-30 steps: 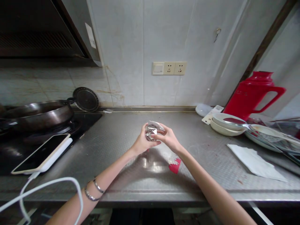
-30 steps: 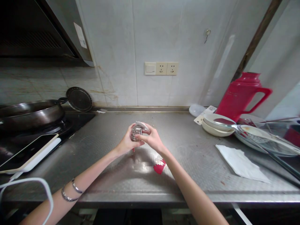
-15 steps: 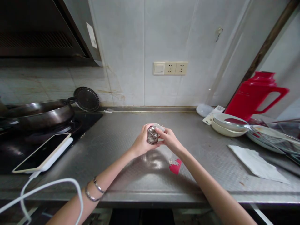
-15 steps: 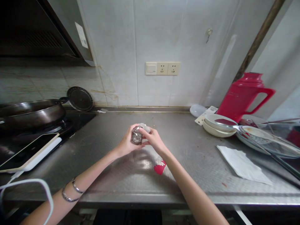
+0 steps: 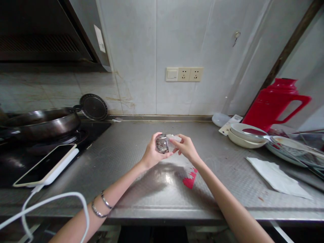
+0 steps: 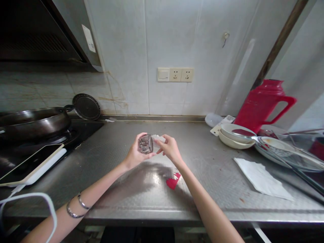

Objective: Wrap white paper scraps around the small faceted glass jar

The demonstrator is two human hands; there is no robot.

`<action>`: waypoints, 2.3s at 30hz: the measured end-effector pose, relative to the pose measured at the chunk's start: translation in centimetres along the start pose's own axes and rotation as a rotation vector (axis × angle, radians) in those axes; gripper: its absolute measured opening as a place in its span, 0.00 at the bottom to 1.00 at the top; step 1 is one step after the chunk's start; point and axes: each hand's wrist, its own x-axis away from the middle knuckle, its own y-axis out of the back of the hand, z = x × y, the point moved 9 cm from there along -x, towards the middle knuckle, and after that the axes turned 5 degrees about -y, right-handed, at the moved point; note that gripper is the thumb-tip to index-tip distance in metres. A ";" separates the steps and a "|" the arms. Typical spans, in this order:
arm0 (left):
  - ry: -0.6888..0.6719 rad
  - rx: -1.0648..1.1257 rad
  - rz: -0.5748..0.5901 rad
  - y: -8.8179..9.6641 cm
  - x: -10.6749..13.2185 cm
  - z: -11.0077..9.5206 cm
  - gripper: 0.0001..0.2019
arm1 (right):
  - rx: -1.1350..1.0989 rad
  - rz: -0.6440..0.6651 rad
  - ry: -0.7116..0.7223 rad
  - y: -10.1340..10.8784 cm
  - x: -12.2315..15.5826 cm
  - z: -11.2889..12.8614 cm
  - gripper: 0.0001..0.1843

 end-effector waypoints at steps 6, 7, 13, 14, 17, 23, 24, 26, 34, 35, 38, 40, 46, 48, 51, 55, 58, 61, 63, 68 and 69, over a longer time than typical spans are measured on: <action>0.019 0.023 0.000 0.1 -0.1 0.2 0.39 | -0.026 -0.052 0.055 0.6 0.2 0.7 0.21; 0.018 0.033 0.012 0.0 -0.1 0.2 0.39 | -0.053 -0.045 0.055 0.5 0.1 0.8 0.20; 0.010 0.107 0.056 -0.4 -0.1 -0.1 0.37 | -0.164 -0.044 0.064 0.7 -0.1 0.6 0.20; 0.011 0.119 0.061 -0.4 -0.1 -0.1 0.37 | -0.165 -0.062 0.068 0.9 -0.1 0.5 0.21; 0.000 0.141 0.087 -0.7 0.0 -0.2 0.37 | -0.133 -0.114 0.069 1.3 -0.2 0.1 0.23; -0.033 0.150 0.104 -1.0 0.2 -0.3 0.38 | -0.072 -0.100 0.076 0.8 -0.1 0.0 0.12; -0.044 0.145 0.102 -1.0 0.2 -0.3 0.38 | -0.078 -0.084 0.080 0.7 0.0 0.2 0.11; -0.059 0.135 0.104 -1.1 0.2 -0.3 0.38 | -0.103 -0.054 0.078 0.4 0.1 0.4 0.11; -0.125 0.100 0.171 -1.3 0.2 -0.9 0.39 | -0.152 -0.101 -0.077 1.1 -0.2 -0.5 0.09; -0.128 0.098 0.183 -1.4 0.2 -1.0 0.39 | -0.156 -0.100 -0.090 1.1 -0.3 -0.7 0.08; -0.152 0.076 0.210 -1.6 0.3 -1.1 0.40 | -0.181 -0.071 -0.087 1.0 -0.3 -0.6 0.09; -0.163 0.070 0.216 -1.7 0.4 -1.1 0.40 | -0.179 -0.010 -0.050 0.6 -0.3 0.0 0.11; -0.162 0.098 0.203 -1.6 0.2 -1.1 0.39 | -0.115 0.117 0.035 -0.2 0.1 1.2 0.13; -0.161 0.094 0.192 -1.4 0.2 -1.1 0.39 | -0.126 0.086 0.014 0.0 -0.1 0.8 0.12; -0.161 0.099 0.194 -1.4 0.2 -1.2 0.40 | -0.165 0.028 -0.031 0.4 -0.4 -0.1 0.11; -0.163 0.074 0.212 -1.5 0.3 -1.5 0.40 | -0.232 -0.066 -0.068 1.4 -0.6 -0.8 0.14; -0.157 0.061 0.230 -1.6 0.4 -1.5 0.40 | -0.224 -0.012 -0.067 1.0 -0.5 -0.5 0.11; -0.159 0.075 0.225 -1.6 0.3 -1.4 0.40 | -0.189 0.080 -0.034 0.2 -0.2 0.4 0.10; -0.160 0.086 0.211 -1.5 0.3 -1.3 0.40 | -0.161 0.124 -0.015 -0.2 -0.1 0.7 0.12; -0.165 0.073 0.211 -1.5 0.2 -1.0 0.40 | -0.052 0.172 0.039 -0.6 0.2 1.1 0.14; -0.173 0.072 0.212 -1.5 0.2 -1.1 0.40 | -0.019 0.180 0.056 -0.7 0.3 1.1 0.13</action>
